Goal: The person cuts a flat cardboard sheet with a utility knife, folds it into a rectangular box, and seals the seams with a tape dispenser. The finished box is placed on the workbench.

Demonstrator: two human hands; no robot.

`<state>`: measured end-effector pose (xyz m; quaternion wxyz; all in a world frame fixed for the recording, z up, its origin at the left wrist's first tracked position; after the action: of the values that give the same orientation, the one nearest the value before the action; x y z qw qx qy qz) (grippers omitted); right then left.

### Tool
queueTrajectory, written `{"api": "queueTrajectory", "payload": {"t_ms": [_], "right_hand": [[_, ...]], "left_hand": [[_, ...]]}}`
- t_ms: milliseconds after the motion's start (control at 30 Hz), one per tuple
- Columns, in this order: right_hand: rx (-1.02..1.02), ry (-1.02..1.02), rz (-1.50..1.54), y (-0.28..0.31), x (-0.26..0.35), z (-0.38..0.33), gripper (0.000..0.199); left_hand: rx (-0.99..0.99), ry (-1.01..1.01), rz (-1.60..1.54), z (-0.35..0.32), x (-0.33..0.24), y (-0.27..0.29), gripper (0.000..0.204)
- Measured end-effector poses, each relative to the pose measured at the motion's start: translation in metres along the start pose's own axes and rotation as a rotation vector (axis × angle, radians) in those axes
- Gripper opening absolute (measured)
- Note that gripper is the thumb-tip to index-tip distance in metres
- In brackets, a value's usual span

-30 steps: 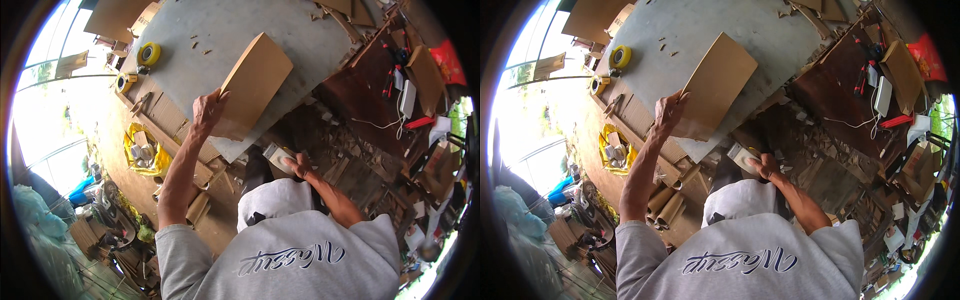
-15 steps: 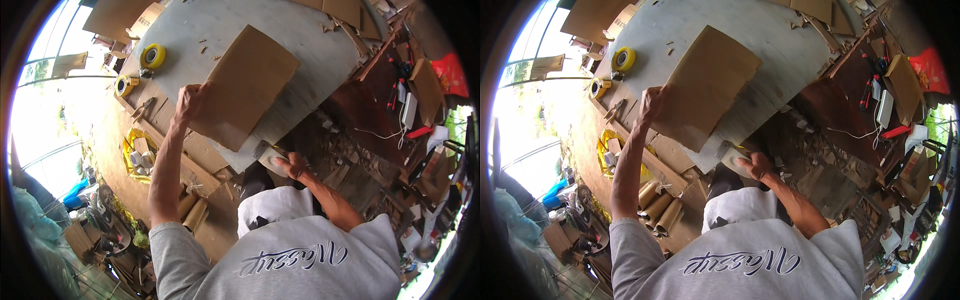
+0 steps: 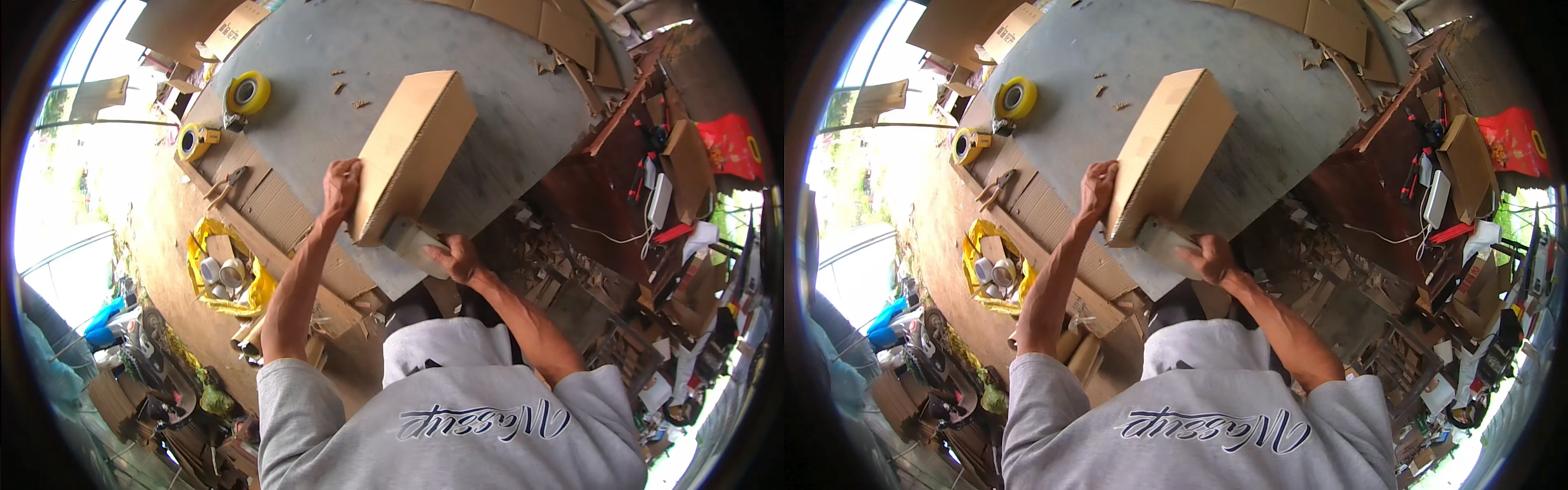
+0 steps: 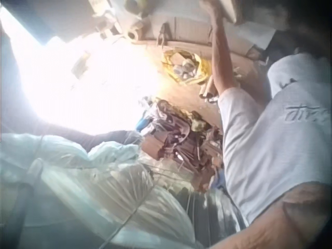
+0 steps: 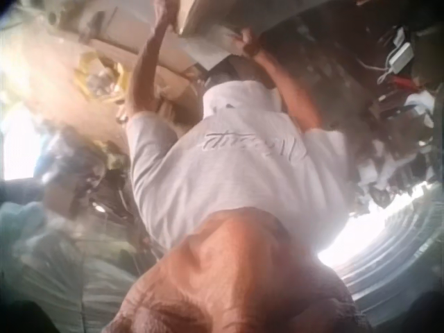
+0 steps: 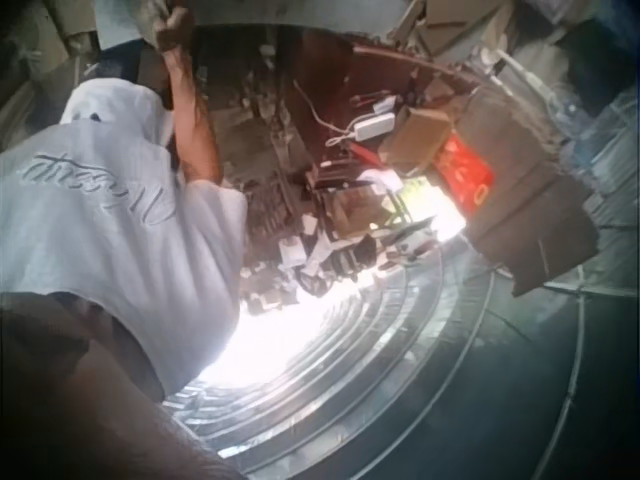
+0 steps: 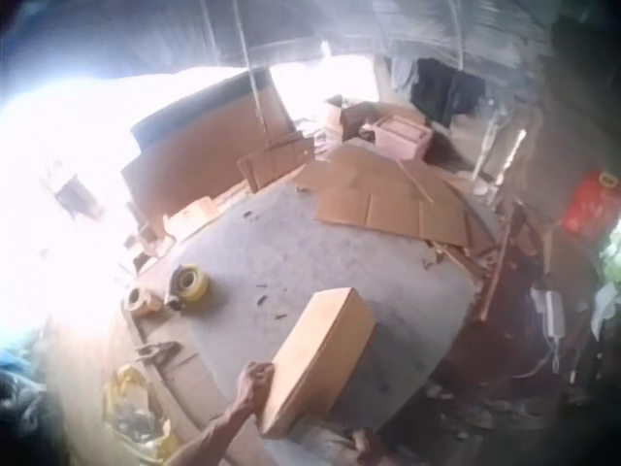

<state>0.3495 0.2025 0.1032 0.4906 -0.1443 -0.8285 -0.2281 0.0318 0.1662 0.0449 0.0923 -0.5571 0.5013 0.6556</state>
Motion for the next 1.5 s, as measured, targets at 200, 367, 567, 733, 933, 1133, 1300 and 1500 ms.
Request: {"api": "queueTrajectory", "payload": {"t_ms": [200, 367, 567, 733, 933, 1133, 1300, 1500], "right_hand": [[0.070, -0.009, -0.062, 0.014, -0.021, 0.001, 0.053], [0.006, 0.087, 0.058, 0.017, -0.024, -0.021, 0.053], [-0.021, -0.027, -0.114, 0.042, 0.006, -0.074, 0.056], [-0.033, -0.143, -0.094, 0.048, 0.049, -0.101, 0.061], [-0.192, -0.066, -0.133, 0.019, 0.014, -0.074, 0.060], [-0.178, -0.237, -0.246, -0.013, -0.006, -0.027, 0.073], [-0.204, -0.244, -0.345, -0.020, 0.010, -0.032, 0.076], [-0.272, -0.255, -0.389, -0.032, -0.004, -0.037, 0.079]], "left_hand": [[0.272, -0.732, 0.245, -0.118, -0.153, 0.030, 0.067], [0.644, -0.688, 0.511, -0.126, -0.151, 0.042, 0.096], [0.609, -0.788, 0.511, -0.127, -0.131, 0.034, 0.094], [0.578, -0.838, 0.389, -0.127, -0.126, 0.032, 0.091], [0.593, -0.887, 0.363, -0.124, -0.125, 0.033, 0.088], [0.443, -1.095, 0.978, -0.132, -0.124, 0.030, 0.057], [0.414, -1.136, 1.270, -0.141, -0.081, 0.008, 0.057], [0.253, -1.223, 1.563, -0.152, -0.070, 0.000, 0.067]]}}
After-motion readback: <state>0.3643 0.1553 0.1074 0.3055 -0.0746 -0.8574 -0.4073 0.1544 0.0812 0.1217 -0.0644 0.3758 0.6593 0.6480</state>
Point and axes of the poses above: each hand's wrist, its own z-axis towards the middle knuckle, its own y-axis out of the back of the hand, x = y × z, the point moved 2 cm from there along z, towards the middle knuckle, and after that the axes turned 7 degrees about -z, right-handed, at the moved point
